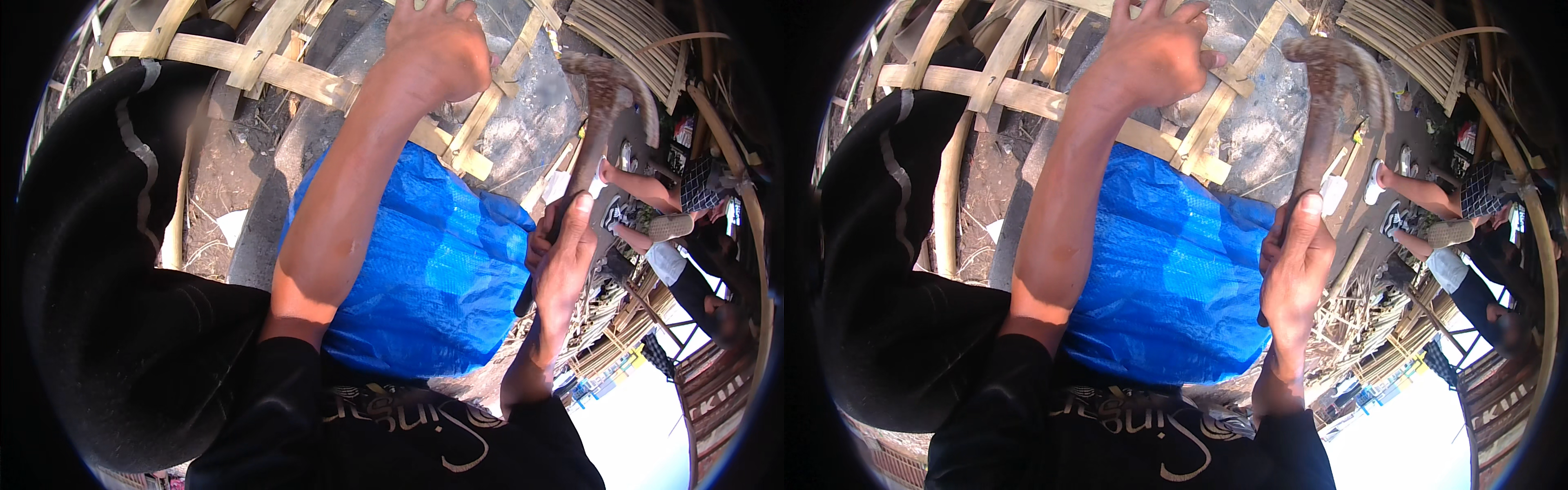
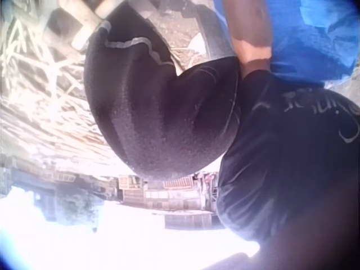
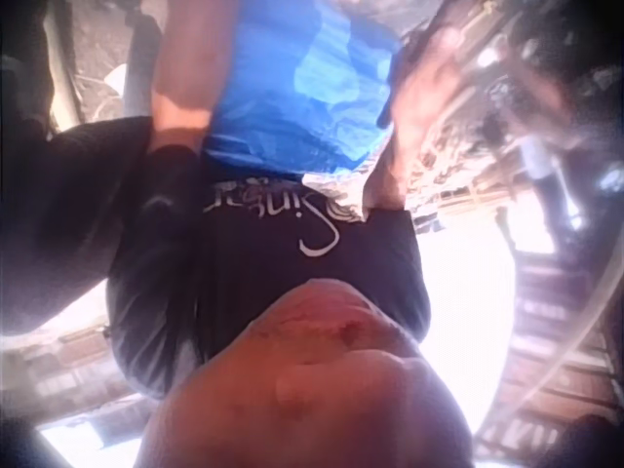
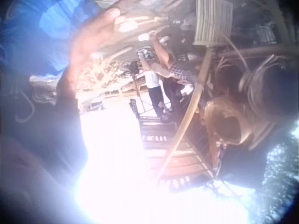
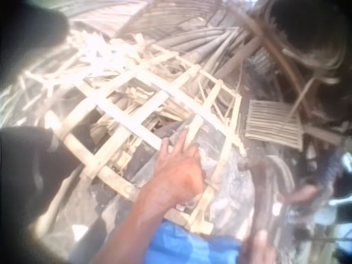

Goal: The person constructs a bamboo lattice by placing thin bamboo strips into a frame, securing them with nails using a hammer, and then uses a machete-like knife to shave and trim bamboo poles.

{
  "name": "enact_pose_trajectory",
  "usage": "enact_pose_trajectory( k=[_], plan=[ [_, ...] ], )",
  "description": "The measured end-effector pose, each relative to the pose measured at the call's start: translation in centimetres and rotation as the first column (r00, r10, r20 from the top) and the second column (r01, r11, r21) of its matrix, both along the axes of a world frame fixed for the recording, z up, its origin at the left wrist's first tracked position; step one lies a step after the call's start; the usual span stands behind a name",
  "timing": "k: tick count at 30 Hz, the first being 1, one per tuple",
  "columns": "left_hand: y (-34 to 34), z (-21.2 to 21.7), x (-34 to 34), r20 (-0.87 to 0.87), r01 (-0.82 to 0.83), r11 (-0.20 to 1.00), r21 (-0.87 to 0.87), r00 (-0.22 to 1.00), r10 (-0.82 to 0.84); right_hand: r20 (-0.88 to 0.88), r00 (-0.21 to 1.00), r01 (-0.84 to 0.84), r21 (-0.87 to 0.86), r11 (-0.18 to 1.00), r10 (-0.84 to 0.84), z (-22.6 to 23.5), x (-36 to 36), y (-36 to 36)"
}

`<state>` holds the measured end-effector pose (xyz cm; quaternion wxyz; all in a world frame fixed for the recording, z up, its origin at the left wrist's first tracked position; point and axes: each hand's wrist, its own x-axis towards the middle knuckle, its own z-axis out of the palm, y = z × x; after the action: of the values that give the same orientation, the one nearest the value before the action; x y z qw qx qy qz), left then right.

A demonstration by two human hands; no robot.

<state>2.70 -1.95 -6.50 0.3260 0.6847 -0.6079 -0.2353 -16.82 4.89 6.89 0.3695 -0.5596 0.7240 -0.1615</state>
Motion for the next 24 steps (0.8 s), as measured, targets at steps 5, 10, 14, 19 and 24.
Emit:
enact_pose_trajectory(
  k=[5, 10, 14, 19, 24],
  plan=[
    [-0.6, -1.2, 0.4, 0.051, -0.037, 0.995, -0.089, 0.998, 0.042, 0.103, 0.987, 0.123, 0.029, 0.992, -0.126, 4.2, 0.1, -1.1],
    [0.0, -0.1, 0.8, -0.139, -0.052, 0.981, -0.189, 0.990, 0.026, 0.159, 0.982, 0.098, 0.046, 0.994, -0.105, 3.6, 0.0, -1.4],
    [0.2, 0.8, 1.2, -0.054, -0.333, 0.892, -0.306, 0.941, 0.333, 0.178, 0.978, 0.084, 0.117, 0.990, -0.104, -2.5, 0.1, -0.7],
    [-0.6, 1.4, 0.9, 0.061, -0.260, 0.957, -0.128, 0.961, 0.270, 0.161, 0.966, 0.193, 0.087, 0.977, -0.204, -7.1, -0.5, 1.6],
    [-1.1, 2.6, 0.4, -0.014, -0.189, 0.982, -0.008, 0.982, 0.189, 0.118, 0.985, 0.133, -0.041, 0.990, -0.127, -7.3, -0.7, 2.2]
  ],
)
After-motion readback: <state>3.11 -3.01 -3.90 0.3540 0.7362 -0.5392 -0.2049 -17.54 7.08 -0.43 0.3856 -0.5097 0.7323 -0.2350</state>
